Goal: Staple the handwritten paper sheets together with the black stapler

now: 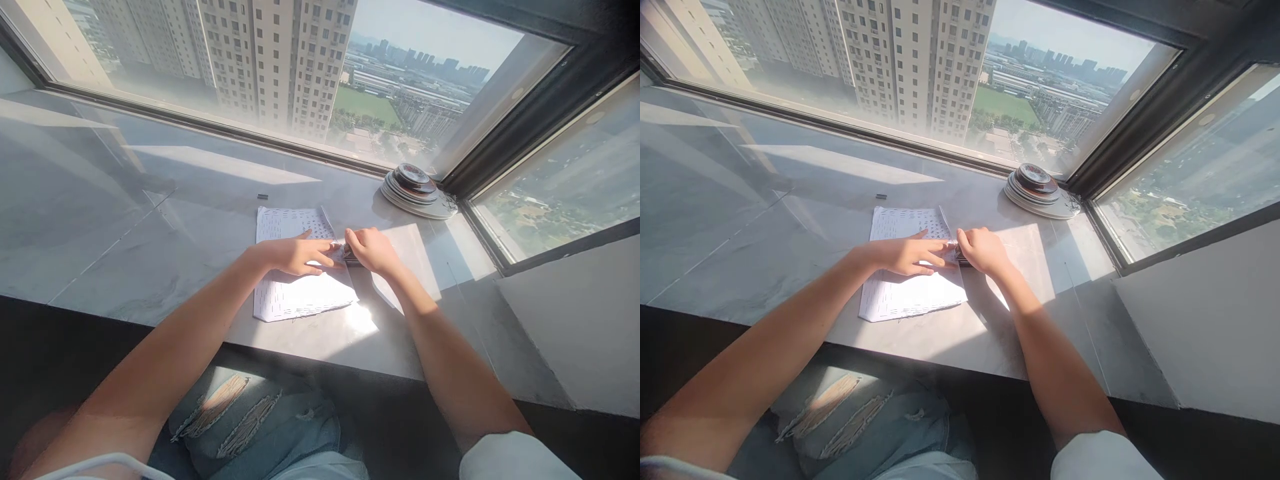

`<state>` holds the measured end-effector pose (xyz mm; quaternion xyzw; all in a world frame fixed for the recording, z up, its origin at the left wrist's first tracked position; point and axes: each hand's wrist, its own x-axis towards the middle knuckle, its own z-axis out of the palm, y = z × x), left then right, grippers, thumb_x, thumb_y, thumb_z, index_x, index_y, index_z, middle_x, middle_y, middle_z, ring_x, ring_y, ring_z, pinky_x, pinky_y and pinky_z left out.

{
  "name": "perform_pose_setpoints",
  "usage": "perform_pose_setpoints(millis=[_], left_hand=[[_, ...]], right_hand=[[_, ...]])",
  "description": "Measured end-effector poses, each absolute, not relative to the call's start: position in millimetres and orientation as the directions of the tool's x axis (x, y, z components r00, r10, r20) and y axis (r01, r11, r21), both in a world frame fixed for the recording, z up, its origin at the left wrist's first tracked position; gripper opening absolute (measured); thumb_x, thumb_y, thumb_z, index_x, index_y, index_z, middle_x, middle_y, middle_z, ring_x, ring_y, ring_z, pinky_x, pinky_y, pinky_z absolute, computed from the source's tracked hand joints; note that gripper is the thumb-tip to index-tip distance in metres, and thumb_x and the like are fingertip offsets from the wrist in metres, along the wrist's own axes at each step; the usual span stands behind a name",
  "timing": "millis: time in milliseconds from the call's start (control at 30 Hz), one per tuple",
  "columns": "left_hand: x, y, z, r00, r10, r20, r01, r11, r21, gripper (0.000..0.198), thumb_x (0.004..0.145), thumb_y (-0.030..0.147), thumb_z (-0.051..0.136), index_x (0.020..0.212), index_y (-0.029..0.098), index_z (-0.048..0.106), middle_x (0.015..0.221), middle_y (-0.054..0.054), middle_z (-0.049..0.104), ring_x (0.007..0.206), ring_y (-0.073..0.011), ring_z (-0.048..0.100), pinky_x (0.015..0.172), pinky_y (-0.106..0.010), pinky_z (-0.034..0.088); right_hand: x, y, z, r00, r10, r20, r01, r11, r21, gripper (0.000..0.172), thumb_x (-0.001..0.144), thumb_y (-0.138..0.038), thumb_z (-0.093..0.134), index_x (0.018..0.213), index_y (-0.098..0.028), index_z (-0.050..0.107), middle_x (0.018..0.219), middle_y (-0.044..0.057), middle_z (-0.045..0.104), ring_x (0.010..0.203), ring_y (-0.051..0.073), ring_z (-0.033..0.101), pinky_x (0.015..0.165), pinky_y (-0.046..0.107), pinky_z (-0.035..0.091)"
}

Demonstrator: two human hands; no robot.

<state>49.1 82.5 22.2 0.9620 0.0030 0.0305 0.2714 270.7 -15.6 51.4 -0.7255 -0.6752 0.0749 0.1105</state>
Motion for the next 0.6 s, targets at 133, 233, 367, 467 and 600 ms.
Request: perform_pose_setpoints(millis=[133,233,367,467,600], left_hand=[[49.3,82.9,20.6,0.998,0.021,0.055,-0.01,-0.857,0.515,0.037,0.104,0.034,0.049,0.138,0.037,0.062,0.166,0.003,0.031,0.155,-0.0268,0.025,0.13,-0.048,0.009],[49.3,81.8,21.6,0.998,0.026,0.053,-0.005,-0.857,0.515,0.036,0.104,0.034,0.049,0.135,0.037,0.064,0.164,0.003,0.034,0.154,-0.0258,0.026,0.13,-0.047,0.009],[48.8,80.5,23.5,0.998,0.029,0.06,-0.007,-0.847,0.531,0.035,0.103,0.034,0.049,0.134,0.036,0.065,0.163,0.002,0.036,0.153,-0.0261,0.028,0.13,-0.045,0.013],[48.7,81.3,22.2,0.997,0.027,0.077,-0.018,-0.845,0.534,0.035,0.103,0.036,0.049,0.134,0.035,0.066,0.161,0.001,0.039,0.152,-0.0271,0.031,0.129,-0.045,0.016],[48.8,83.3,18.5,0.994,0.02,0.108,-0.038,-0.858,0.513,0.035,0.103,0.037,0.049,0.133,0.036,0.066,0.158,0.0,0.044,0.15,-0.0279,0.035,0.13,-0.048,0.011]], right_hand=[[269.4,-15.9,51.0,0.078,0.996,0.041,0.969,-0.066,-0.237,0.055,0.104,-0.043,0.027,0.056,-0.021,0.041,0.053,0.004,0.049,0.053,0.016,0.038,0.057,0.031,0.023],[268.9,-16.0,50.9,0.074,0.996,0.04,0.974,-0.064,-0.217,0.056,0.105,-0.044,0.027,0.056,-0.021,0.044,0.054,0.005,0.051,0.055,0.017,0.04,0.057,0.032,0.023],[268.6,-15.4,51.5,0.071,0.997,0.029,0.978,-0.064,-0.2,0.057,0.105,-0.044,0.026,0.057,-0.021,0.047,0.055,0.006,0.053,0.056,0.017,0.042,0.057,0.032,0.023],[268.0,-14.8,51.6,0.079,0.997,0.025,0.98,-0.073,-0.186,0.058,0.105,-0.044,0.026,0.056,-0.02,0.047,0.056,0.006,0.054,0.054,0.017,0.041,0.057,0.031,0.023],[266.7,-14.4,51.6,0.092,0.996,0.009,0.987,-0.09,-0.134,0.061,0.105,-0.046,0.025,0.058,-0.02,0.053,0.059,0.008,0.058,0.054,0.017,0.045,0.057,0.031,0.024]])
